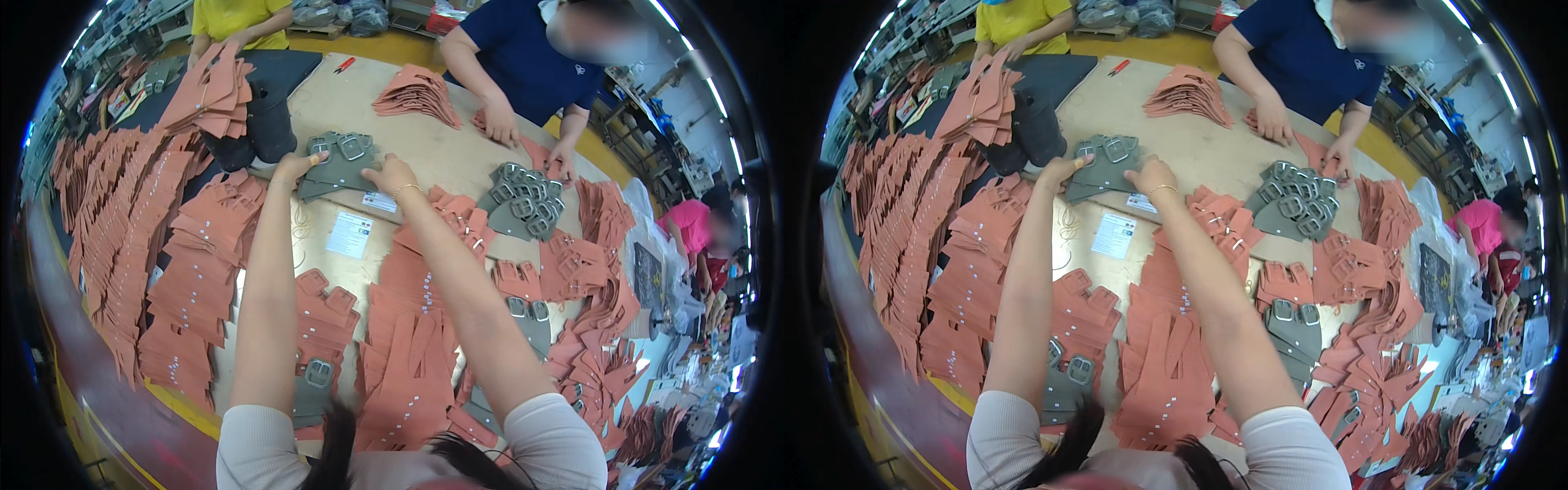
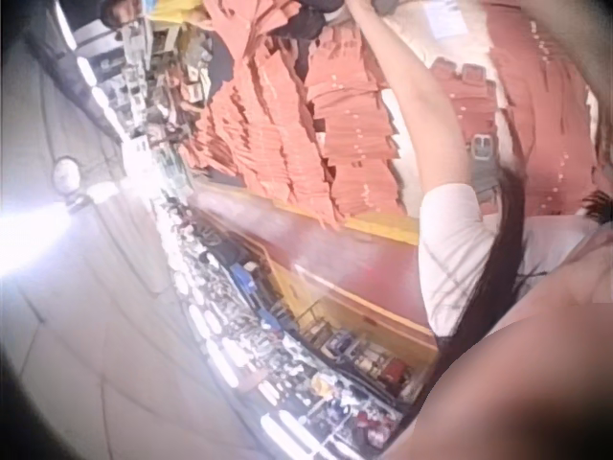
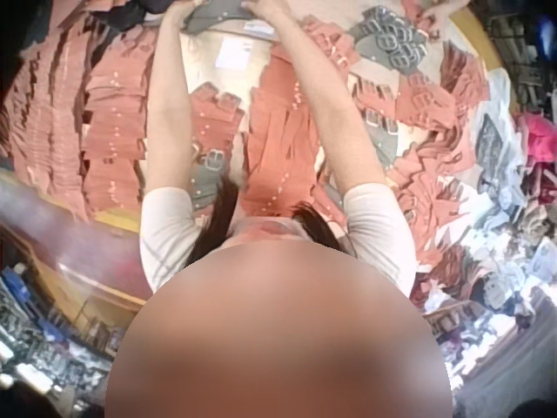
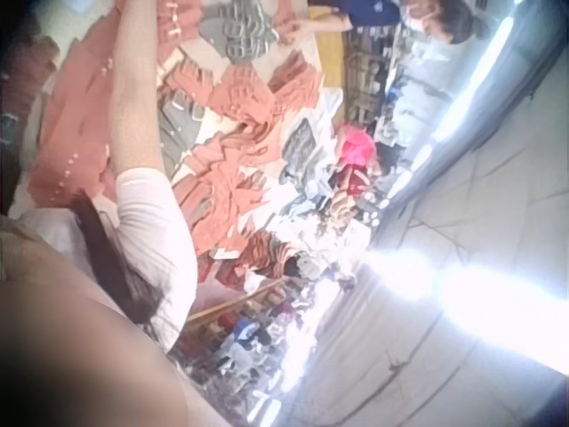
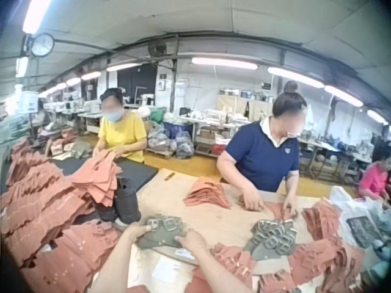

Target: The person repeatedly picks up pink fabric belt pieces, aligns them with metal buckles, and stacks them on a table. The person also handles green belt pieces with buckles and stacks them separately. The task involves repetitive pick, align, and stack motions.

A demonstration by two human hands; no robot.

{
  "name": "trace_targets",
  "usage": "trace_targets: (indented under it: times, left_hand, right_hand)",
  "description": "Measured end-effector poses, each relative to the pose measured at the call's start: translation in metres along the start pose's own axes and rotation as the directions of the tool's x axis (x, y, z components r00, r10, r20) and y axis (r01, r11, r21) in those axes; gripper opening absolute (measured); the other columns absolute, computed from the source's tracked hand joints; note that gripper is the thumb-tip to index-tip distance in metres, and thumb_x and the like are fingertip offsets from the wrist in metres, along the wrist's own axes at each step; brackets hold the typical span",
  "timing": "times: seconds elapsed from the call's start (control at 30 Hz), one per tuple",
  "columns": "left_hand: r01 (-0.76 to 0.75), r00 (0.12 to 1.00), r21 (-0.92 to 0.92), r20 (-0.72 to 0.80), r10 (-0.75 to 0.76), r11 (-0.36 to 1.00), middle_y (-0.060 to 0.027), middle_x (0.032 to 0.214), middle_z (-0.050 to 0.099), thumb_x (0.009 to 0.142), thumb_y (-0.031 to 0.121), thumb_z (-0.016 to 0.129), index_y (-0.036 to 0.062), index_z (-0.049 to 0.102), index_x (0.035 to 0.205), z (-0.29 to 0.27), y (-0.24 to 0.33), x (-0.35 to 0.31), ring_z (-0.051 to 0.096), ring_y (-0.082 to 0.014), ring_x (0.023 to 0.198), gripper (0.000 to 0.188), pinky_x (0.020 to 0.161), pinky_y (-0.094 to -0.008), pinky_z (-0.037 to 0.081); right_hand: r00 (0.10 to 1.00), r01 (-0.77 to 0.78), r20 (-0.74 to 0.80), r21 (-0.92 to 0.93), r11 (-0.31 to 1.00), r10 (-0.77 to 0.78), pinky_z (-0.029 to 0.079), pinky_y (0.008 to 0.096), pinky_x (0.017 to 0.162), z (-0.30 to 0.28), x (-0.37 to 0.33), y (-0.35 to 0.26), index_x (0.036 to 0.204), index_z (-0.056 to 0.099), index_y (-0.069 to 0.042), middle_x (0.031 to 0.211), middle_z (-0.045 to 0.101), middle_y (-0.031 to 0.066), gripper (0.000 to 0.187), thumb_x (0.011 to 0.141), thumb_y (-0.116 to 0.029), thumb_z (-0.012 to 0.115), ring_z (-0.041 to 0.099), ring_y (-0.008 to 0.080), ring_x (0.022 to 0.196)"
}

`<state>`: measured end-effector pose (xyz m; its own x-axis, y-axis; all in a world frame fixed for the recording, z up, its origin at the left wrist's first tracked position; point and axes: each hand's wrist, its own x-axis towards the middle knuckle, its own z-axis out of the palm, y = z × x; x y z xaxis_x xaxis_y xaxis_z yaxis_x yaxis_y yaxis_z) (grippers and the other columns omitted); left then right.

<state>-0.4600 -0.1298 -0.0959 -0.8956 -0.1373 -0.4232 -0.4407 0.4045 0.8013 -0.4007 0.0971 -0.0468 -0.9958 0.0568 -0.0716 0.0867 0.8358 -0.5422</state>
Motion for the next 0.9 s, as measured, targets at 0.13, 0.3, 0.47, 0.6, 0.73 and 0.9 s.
trace_targets:
  times: [0.13, 0.3, 0.47, 0.6, 0.73, 0.9]
  left_hand:
    - [0.038, 0.996, 0.095, 0.077, -0.045, 0.995, -0.0071, 0.078, 0.06, 0.068, 0.065, 0.072, -0.0053, 0.061, 0.092, -0.008, 0.019, -0.022, 0.059, -0.0166, 0.064, 0.075, 0.054, -0.0309, 0.045]
    - [0.096, 0.993, 0.089, 0.054, -0.101, 0.991, -0.0066, 0.083, 0.063, 0.069, 0.065, 0.072, -0.0046, 0.061, 0.1, -0.005, 0.025, -0.023, 0.061, -0.0177, 0.067, 0.077, 0.056, -0.0315, 0.048]
    - [0.154, 0.977, -0.239, 0.182, -0.112, 0.959, -0.01, 0.09, 0.067, 0.072, 0.038, 0.081, -0.0031, 0.059, 0.105, 0.011, 0.016, -0.01, 0.067, -0.0219, 0.077, 0.057, 0.066, -0.0379, 0.056]
    - [0.304, 0.926, -0.463, 0.351, -0.143, 0.832, -0.0101, 0.094, 0.068, 0.074, 0.027, 0.081, -0.0004, 0.059, 0.108, 0.028, 0.017, 0.003, 0.068, -0.021, 0.076, 0.049, 0.07, -0.0382, 0.057]
    - [0.311, 0.89, -0.438, 0.445, -0.097, 0.843, -0.0133, 0.096, 0.067, 0.075, 0.017, 0.078, 0.0017, 0.059, 0.109, 0.039, 0.025, 0.005, 0.067, -0.0235, 0.079, 0.042, 0.074, -0.0351, 0.055]
    - [-0.12, 0.964, -0.404, 0.171, 0.203, 0.907, -0.0106, 0.108, 0.063, 0.076, 0.014, 0.077, 0.002, 0.054, 0.12, 0.032, 0.043, -0.029, 0.065, -0.0221, 0.091, 0.051, 0.08, -0.0342, 0.054]
  right_hand:
    - [0.999, 0.011, -0.049, -0.09, 0.996, -0.016, 0.051, 0.0433, 0.082, 0.018, 0.014, -0.015, 0.099, 0.066, -0.003, 0.105, 0.064, 0.0224, 0.031, 0.079, -0.027, 0.068, 0.063, 0.0362, 0.097]
    - [0.871, 0.386, -0.282, -0.115, 0.915, -0.403, 0.051, 0.0454, 0.075, -0.075, 0.019, -0.029, 0.096, 0.065, -0.002, 0.085, 0.067, 0.0206, 0.023, 0.082, -0.02, 0.064, 0.065, 0.0351, 0.084]
    - [0.795, 0.402, -0.303, -0.386, 0.83, -0.526, 0.049, 0.0374, 0.065, -0.211, -0.057, 0.002, 0.098, 0.062, -0.004, 0.081, 0.066, 0.0176, 0.022, 0.084, -0.02, 0.063, 0.065, 0.0315, 0.072]
    - [0.96, 0.109, -0.224, -0.249, 0.962, -0.167, 0.049, 0.0306, 0.06, -0.27, -0.131, 0.04, 0.098, 0.062, -0.004, 0.076, 0.066, 0.0092, 0.017, 0.086, -0.015, 0.064, 0.064, 0.0167, 0.068]
    - [0.939, 0.171, -0.309, 0.03, 0.985, -0.153, 0.05, 0.0337, 0.061, -0.271, -0.204, 0.116, 0.101, 0.059, -0.004, 0.081, 0.066, 0.0147, 0.018, 0.086, -0.013, 0.062, 0.065, 0.0232, 0.067]
    - [0.911, -0.058, -0.217, 0.775, 0.629, 0.352, 0.059, 0.0286, 0.06, -0.22, -0.277, 0.207, 0.109, 0.05, -0.001, 0.099, 0.063, 0.0094, 0.021, 0.091, -0.008, 0.057, 0.065, 0.0152, 0.077]
